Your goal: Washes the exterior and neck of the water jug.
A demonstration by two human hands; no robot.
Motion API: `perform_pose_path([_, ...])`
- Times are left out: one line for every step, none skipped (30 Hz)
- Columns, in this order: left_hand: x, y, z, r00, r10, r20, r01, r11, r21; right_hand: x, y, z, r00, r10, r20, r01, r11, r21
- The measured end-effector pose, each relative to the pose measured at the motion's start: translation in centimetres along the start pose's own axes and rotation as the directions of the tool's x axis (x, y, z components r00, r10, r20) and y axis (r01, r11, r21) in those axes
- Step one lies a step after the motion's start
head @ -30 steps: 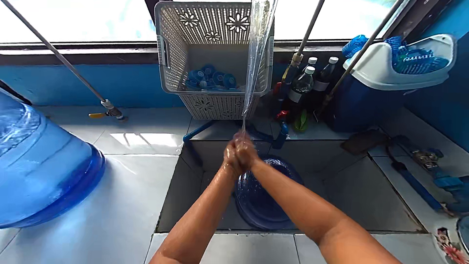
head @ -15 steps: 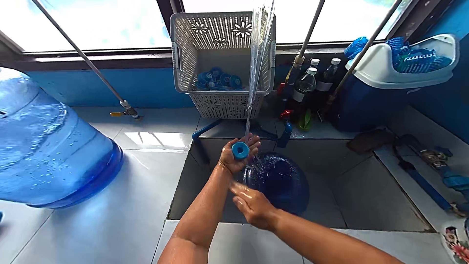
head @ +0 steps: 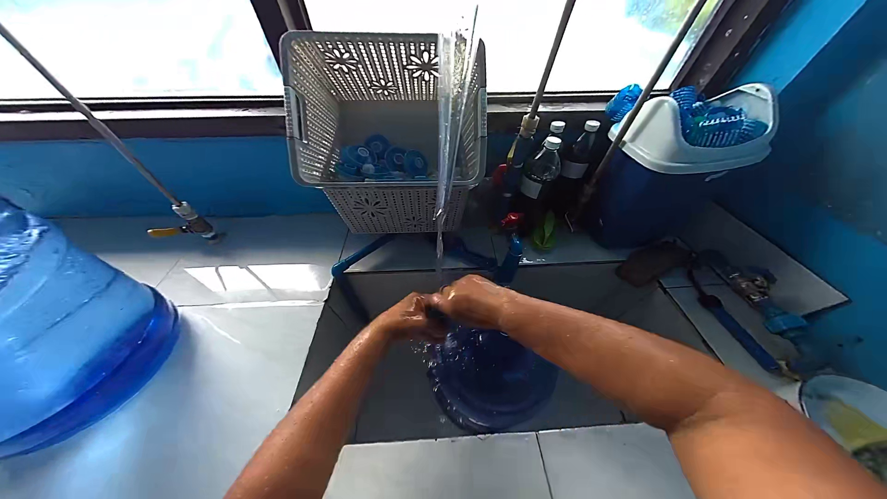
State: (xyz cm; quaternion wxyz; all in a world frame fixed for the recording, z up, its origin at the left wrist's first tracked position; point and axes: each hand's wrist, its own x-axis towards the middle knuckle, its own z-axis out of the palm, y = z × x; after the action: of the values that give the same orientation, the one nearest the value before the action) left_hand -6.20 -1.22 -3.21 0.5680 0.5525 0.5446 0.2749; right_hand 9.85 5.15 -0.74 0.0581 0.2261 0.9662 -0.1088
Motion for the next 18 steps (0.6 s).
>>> perform_pose_path([0.2, 0.5, -0.6, 1.000, -0.005, -0.008, 0.006, 0.994, 0.110, 0.5, 0.0, -0.2, 0.998, -0.043, -0.055, 0.042, 0.999, -0.022])
perform_pose_path([0.4, 0.8, -0.6, 0.994, 0.042, -0.103, -0.031, 0.994, 0.106, 0.9, 0.4, 0.1, 0.984, -0.007, -0.180, 0.016, 0.998, 0.052])
perform_pose_path([0.5, 0.7, -0.3, 0.965, 0.107, -0.239, -0.112, 0.994, -0.010, 1.4, 0.9, 1.0, 0.936, 0.098, -0.339, -0.014, 0.970, 0.242])
perform_pose_path([0.8, 0.5, -0.1, 0.923, 0.147, -0.357, -0.207, 0.969, -0.136, 2.1, 1.0, 2.0, 0.868, 0.244, -0.433, -0.011, 0.880, 0.474])
perform_pose_path([1.2, 0.2, -0.1, 0.900, 0.155, -0.406, -0.249, 0.950, -0.188, 2.8, 0.9, 2.7, 0.845, 0.350, -0.405, -0.028, 0.785, 0.619])
perform_pose_path([1.3, -0.3, -0.6, 0.921, 0.131, -0.366, -0.194, 0.971, -0.141, 2.9, 0.9, 2.9, 0.885, 0.339, -0.318, -0.077, 0.781, 0.619])
perform_pose_path([1.4, -0.7, -1.3, 0.969, 0.060, -0.239, -0.066, 0.998, -0.015, 2.6, 1.1, 2.6, 0.957, 0.229, -0.180, -0.119, 0.872, 0.475])
perform_pose_path([1.6, -1.1, -1.7, 0.994, -0.042, -0.105, 0.060, 0.982, 0.177, 2.3, 1.1, 2.0, 0.994, 0.107, -0.003, -0.103, 0.964, 0.247])
perform_pose_path([1.9, -1.2, -1.6, 0.993, -0.097, -0.065, 0.113, 0.942, 0.317, 2.5, 0.7, 1.5, 0.995, 0.046, 0.092, -0.055, 0.994, 0.094])
perform_pose_path([2.0, -1.1, -1.5, 0.991, -0.062, -0.116, 0.097, 0.940, 0.327, 2.6, 0.4, 1.0, 0.997, 0.042, 0.057, -0.045, 0.997, 0.055])
perform_pose_path([2.0, -1.3, -1.3, 0.972, 0.031, -0.232, 0.014, 0.982, 0.189, 2.7, 0.2, 0.8, 0.993, 0.098, -0.064, -0.090, 0.988, 0.123])
perform_pose_path([2.1, -1.6, -1.0, 0.923, 0.092, -0.374, -0.106, 0.994, -0.017, 3.0, 0.1, 1.4, 0.951, 0.180, -0.250, -0.114, 0.959, 0.260])
perform_pose_path([2.5, -1.8, -0.7, 0.876, 0.106, -0.470, -0.209, 0.963, -0.172, 3.5, 0.1, 1.9, 0.897, 0.261, -0.355, -0.108, 0.911, 0.397])
perform_pose_path([2.5, -2.3, -0.6, 0.880, 0.081, -0.468, -0.203, 0.955, -0.217, 3.7, 0.1, 1.9, 0.916, 0.285, -0.281, -0.146, 0.891, 0.430])
perform_pose_path([2.3, -3.1, -0.8, 0.929, 0.034, -0.369, -0.094, 0.985, -0.144, 3.6, 0.3, 1.7, 0.968, 0.222, -0.114, -0.173, 0.927, 0.333])
perform_pose_path([2.0, -3.4, -1.2, 0.976, -0.037, -0.217, 0.045, 0.998, 0.033, 3.5, 0.3, 1.7, 0.993, 0.115, 0.042, -0.121, 0.974, 0.193])
perform_pose_path([1.9, -3.2, -1.4, 0.987, -0.094, -0.131, 0.119, 0.972, 0.200, 3.4, 0.0, 1.4, 0.991, 0.038, 0.128, -0.050, 0.994, 0.098])
perform_pose_path([1.9, -3.0, -1.5, 0.988, -0.076, -0.135, 0.105, 0.970, 0.221, 3.3, -0.4, 1.1, 0.994, 0.028, 0.107, -0.038, 0.995, 0.088])
